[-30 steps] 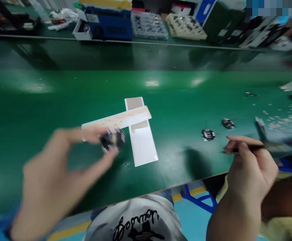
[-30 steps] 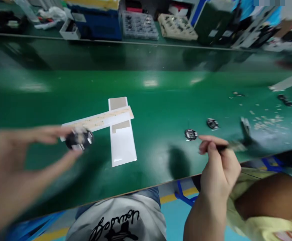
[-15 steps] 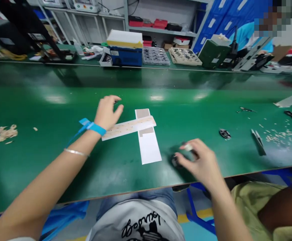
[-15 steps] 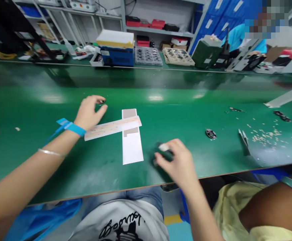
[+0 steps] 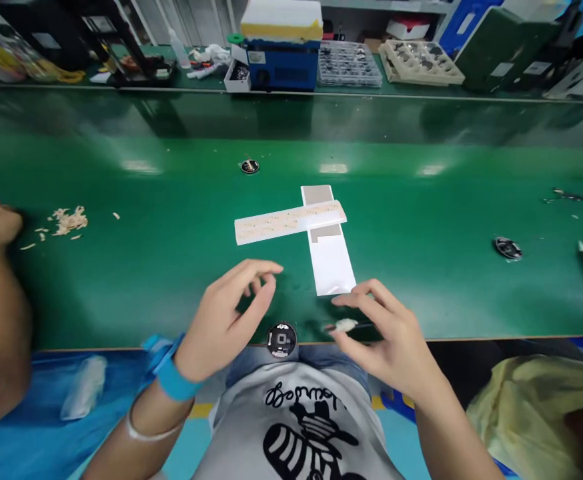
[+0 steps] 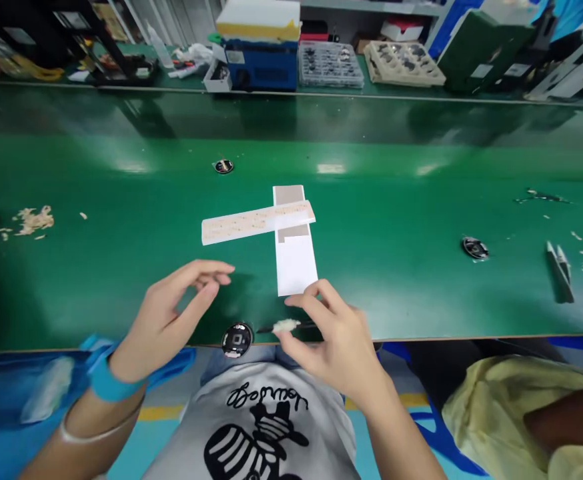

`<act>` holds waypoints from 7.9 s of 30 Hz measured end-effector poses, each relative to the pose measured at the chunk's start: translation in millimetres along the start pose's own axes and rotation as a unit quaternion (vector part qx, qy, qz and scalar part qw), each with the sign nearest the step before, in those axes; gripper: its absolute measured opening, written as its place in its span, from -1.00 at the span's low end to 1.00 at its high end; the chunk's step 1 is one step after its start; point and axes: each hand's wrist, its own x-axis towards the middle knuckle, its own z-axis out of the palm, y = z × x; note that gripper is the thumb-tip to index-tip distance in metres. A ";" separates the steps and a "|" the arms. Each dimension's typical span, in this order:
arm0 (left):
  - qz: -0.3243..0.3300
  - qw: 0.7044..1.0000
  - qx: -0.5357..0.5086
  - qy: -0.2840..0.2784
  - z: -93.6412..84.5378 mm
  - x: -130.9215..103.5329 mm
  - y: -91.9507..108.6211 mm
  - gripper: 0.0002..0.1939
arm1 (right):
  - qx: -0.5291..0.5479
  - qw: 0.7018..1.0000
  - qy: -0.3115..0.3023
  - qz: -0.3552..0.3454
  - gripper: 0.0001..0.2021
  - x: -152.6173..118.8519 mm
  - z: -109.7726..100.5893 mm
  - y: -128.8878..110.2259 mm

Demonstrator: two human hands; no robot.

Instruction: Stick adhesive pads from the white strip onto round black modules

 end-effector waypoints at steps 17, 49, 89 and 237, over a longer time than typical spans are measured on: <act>0.180 0.965 0.130 -0.137 13.9 -0.8 23.3 -0.41 | 0.294 0.953 0.063 0.036 -0.69 79.6 -13.3 46.1; 0.160 0.957 0.224 -0.093 37.5 73.9 1.7 -0.71 | 0.348 0.923 0.131 0.099 -0.74 114.9 33.2 60.5; -0.018 0.996 0.087 0.009 62.9 -20.3 22.2 -0.28 | 0.444 0.873 0.169 0.110 -0.76 72.1 -0.4 32.2; 0.020 0.995 0.065 -0.078 34.9 -7.2 7.4 -0.28 | 0.270 0.928 0.225 0.123 -0.88 44.6 14.7 -7.9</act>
